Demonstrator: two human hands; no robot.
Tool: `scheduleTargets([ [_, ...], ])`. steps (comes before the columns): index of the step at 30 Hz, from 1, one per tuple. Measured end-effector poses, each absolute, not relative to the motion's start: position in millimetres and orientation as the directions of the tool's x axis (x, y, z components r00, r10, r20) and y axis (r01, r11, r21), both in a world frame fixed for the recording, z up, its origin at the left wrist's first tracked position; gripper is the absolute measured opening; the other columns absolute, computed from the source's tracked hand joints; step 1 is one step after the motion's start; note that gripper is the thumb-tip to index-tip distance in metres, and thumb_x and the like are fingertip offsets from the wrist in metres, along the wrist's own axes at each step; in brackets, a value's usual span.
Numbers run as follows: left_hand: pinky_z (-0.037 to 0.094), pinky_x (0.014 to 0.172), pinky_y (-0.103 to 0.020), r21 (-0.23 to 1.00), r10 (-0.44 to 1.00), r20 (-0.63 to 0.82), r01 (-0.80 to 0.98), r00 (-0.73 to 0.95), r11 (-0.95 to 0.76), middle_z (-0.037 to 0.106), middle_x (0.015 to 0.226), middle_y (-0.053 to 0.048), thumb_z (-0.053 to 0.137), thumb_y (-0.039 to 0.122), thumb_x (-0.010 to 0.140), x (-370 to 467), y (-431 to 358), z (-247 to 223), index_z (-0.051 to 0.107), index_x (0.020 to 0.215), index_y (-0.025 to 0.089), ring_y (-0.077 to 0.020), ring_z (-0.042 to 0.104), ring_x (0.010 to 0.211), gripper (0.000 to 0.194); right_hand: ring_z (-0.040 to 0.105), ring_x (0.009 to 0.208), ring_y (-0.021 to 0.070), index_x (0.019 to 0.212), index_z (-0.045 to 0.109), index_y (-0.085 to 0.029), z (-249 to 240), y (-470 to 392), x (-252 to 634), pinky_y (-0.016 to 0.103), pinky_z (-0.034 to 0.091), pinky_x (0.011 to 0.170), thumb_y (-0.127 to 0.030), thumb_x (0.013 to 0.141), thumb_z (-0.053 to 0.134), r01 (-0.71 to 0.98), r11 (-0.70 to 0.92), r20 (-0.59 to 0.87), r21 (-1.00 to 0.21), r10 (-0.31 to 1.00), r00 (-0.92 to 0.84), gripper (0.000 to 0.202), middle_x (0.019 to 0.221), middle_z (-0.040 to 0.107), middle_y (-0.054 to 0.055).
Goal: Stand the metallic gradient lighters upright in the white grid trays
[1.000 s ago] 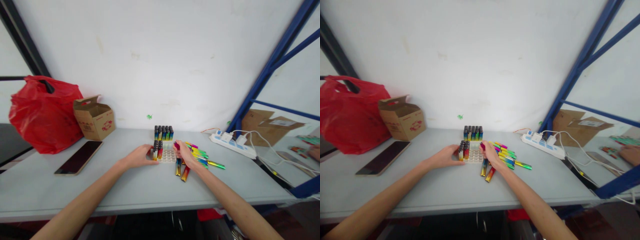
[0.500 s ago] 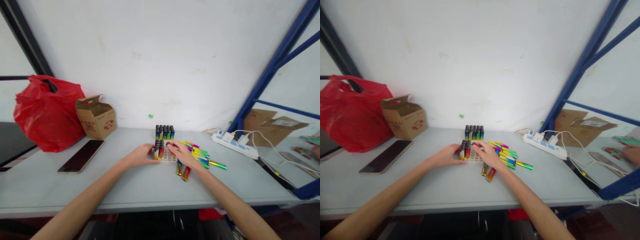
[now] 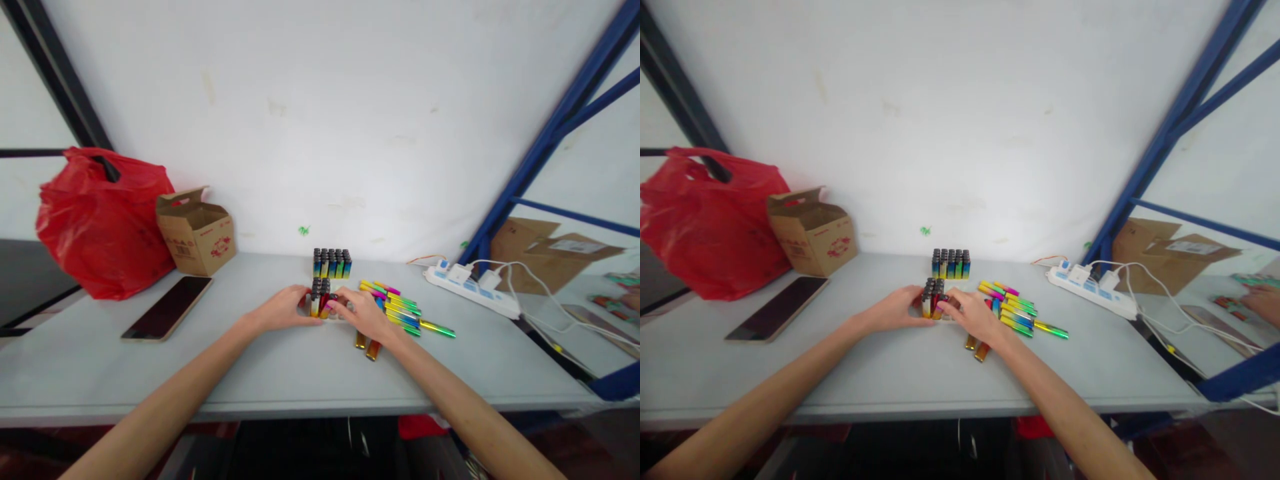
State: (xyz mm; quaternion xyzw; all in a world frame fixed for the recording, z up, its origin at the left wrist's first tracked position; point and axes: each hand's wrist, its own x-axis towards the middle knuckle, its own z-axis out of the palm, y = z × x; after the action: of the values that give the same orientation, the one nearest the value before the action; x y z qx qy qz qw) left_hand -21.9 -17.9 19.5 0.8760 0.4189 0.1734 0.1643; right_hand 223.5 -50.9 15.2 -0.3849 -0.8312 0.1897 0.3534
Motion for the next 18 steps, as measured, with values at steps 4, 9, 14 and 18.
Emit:
scheduleTargets([
  [4,0.046,0.071,-0.033,0.442,0.789,0.172,0.669,0.59,-0.597,0.072,0.095,-0.007,0.072,0.072,0.076,-22.1,-18.3,19.2,0.07,0.106,0.018,-0.0245,0.064,0.081,0.061,0.066,0.081,0.0229,0.103,0.069,-0.024,11.4,-48.7,223.8,0.032,0.045,0.072,-0.046,0.106,0.056,0.558,0.694,0.448,-0.455,0.72,-0.53,0.026,0.092,0.074,0.006],
  [9,0.047,0.071,-0.033,0.439,0.793,0.178,0.674,0.583,-0.594,0.073,0.096,-0.007,0.073,0.071,0.076,-21.9,-17.9,18.4,0.07,0.105,0.017,-0.0249,0.064,0.082,0.061,0.067,0.08,0.0215,0.11,0.068,-0.022,14.2,-46.6,225.2,0.029,0.042,0.068,-0.042,0.109,0.053,0.649,0.698,0.386,-0.303,0.713,-0.586,0.025,0.091,0.074,0.006],
  [14,0.047,0.071,-0.032,0.422,0.779,0.201,0.666,0.593,-0.616,0.072,0.092,-0.006,0.072,0.072,0.077,-22.3,-15.6,15.9,0.069,0.102,0.018,-0.0233,0.064,0.078,0.06,0.067,0.074,0.0216,0.113,0.069,-0.019,17.8,-52.0,215.3,0.029,0.04,0.068,-0.047,0.107,0.055,0.779,0.609,0.376,-0.148,0.763,-0.526,0.032,0.083,0.075,0.007],
  [18,0.048,0.071,-0.033,0.413,0.786,0.183,0.68,0.59,-0.606,0.072,0.093,-0.006,0.073,0.072,0.076,-23.4,-14.2,14.8,0.068,0.102,0.018,-0.0239,0.065,0.079,0.06,0.066,0.072,0.0207,0.106,0.07,-0.019,23.3,-51.8,217.9,0.031,0.042,0.076,-0.051,0.105,0.058,0.757,0.625,0.372,-0.191,0.76,-0.533,0.035,0.075,0.073,0.003],
])
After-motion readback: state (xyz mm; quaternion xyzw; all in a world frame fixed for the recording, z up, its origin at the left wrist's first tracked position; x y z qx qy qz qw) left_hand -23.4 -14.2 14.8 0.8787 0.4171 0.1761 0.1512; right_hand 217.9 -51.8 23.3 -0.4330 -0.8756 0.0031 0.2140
